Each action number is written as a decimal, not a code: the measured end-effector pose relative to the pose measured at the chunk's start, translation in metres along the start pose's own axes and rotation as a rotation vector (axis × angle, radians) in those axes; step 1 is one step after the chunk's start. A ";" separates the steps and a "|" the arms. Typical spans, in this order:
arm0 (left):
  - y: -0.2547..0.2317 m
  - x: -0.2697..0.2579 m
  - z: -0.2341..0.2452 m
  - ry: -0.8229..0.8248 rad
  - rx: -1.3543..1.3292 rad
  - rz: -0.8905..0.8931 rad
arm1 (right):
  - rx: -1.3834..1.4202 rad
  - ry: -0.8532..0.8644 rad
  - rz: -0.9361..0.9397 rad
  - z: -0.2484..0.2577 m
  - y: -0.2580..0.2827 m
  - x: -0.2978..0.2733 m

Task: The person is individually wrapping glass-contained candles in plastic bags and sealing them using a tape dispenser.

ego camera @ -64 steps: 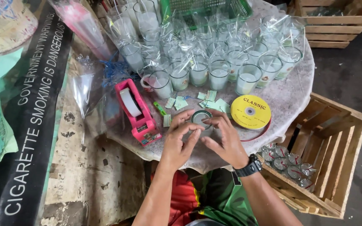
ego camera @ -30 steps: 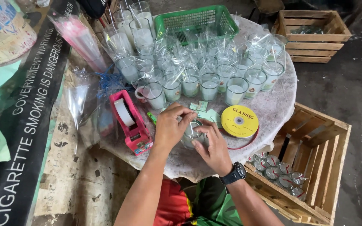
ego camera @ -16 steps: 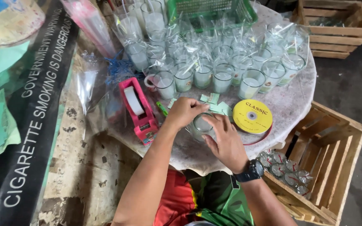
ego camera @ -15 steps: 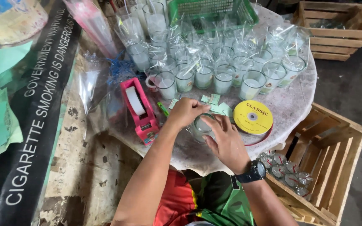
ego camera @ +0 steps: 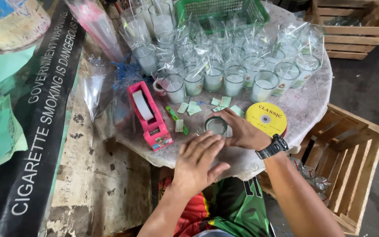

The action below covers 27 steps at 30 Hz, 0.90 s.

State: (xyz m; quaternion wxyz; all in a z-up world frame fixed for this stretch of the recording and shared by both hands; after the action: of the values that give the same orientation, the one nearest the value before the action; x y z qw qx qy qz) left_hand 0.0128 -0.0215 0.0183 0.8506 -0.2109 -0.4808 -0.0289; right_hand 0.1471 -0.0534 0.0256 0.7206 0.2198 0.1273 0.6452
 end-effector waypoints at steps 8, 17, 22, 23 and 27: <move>0.014 0.016 -0.002 -0.012 0.188 -0.086 | -0.017 -0.144 0.055 -0.012 -0.016 0.002; 0.040 -0.003 -0.010 -0.065 -0.187 0.624 | -0.413 -0.134 -0.140 -0.006 0.011 -0.011; 0.003 -0.003 -0.006 -0.115 -0.222 0.499 | -0.288 -0.217 -0.142 -0.013 0.009 -0.007; -0.001 -0.007 -0.010 -0.083 -0.209 0.444 | -0.230 -0.217 -0.140 -0.014 0.010 -0.009; 0.017 -0.001 -0.022 0.023 -0.240 0.487 | -0.168 -0.238 -0.155 -0.015 0.009 -0.015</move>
State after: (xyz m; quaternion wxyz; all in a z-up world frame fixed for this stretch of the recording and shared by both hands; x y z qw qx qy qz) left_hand 0.0342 -0.0142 0.0019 0.8070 -0.4191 -0.3992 0.1173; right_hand 0.1305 -0.0654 0.0151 0.7941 0.2232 0.0030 0.5653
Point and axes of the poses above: each hand's wrist, its own x-axis towards the middle knuckle, its own z-axis out of the back of the hand, y = z × x, the point moved 5 cm from there along x, towards the middle knuckle, and after that the axes turned 15 degrees about -x, right-handed, at the moved point
